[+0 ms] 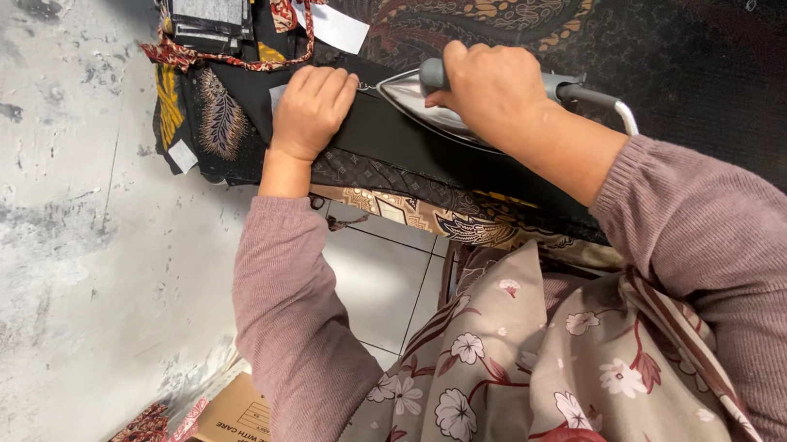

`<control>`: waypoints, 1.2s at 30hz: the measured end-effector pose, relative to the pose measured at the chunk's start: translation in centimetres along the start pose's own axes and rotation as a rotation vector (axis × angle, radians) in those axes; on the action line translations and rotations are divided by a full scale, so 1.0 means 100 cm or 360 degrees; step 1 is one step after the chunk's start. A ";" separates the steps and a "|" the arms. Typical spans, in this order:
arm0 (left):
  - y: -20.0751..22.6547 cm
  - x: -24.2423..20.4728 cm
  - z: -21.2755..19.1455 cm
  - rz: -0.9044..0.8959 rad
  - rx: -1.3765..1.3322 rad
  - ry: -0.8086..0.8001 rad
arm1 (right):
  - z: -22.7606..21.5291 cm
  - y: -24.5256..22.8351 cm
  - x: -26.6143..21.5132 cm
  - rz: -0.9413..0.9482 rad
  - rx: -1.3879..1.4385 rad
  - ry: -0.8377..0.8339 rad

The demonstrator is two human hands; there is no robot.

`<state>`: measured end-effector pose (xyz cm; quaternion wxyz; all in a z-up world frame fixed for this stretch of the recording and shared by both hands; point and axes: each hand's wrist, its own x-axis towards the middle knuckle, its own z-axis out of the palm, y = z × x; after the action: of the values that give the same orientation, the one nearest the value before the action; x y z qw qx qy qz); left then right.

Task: The person irons a dark patterned fabric on a table, then folds it and places it aside. They then handle a lighter patterned fabric, folding it and stacking it with other folded pieces. A second person assists by folding a different fabric nearby.

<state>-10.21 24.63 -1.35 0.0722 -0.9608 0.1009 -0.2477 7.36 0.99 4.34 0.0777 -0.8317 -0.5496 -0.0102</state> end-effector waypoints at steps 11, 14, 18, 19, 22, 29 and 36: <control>0.026 -0.019 -0.004 -0.0578 0.0072 0.0055 | 0.017 -0.013 0.031 -0.0089 0.0170 0.0017; 0.031 -0.017 0.001 -0.0778 -0.0033 0.0053 | 0.019 -0.021 0.049 -0.0137 0.0284 0.0073; 0.031 -0.025 0.011 -0.0995 -0.0194 0.0116 | 0.032 -0.047 0.075 -0.0016 0.0446 -0.0069; 0.032 -0.029 0.013 -0.1056 -0.0194 0.0110 | 0.037 -0.052 0.077 -0.0105 0.0565 0.0008; 0.029 -0.036 0.019 -0.0998 -0.0150 0.0209 | 0.047 -0.067 0.087 -0.0033 0.0557 -0.0022; 0.023 -0.047 0.023 -0.0855 -0.0138 0.0265 | 0.055 -0.066 0.087 0.0004 0.0565 0.0189; 0.012 -0.060 0.027 -0.0790 -0.0023 -0.0130 | 0.035 -0.002 0.004 0.0165 0.0650 -0.0033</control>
<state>-14.25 25.10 -6.70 0.0064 -0.9659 -0.1394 -0.2181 7.09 1.90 0.92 0.2394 -0.8259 -0.4976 0.1138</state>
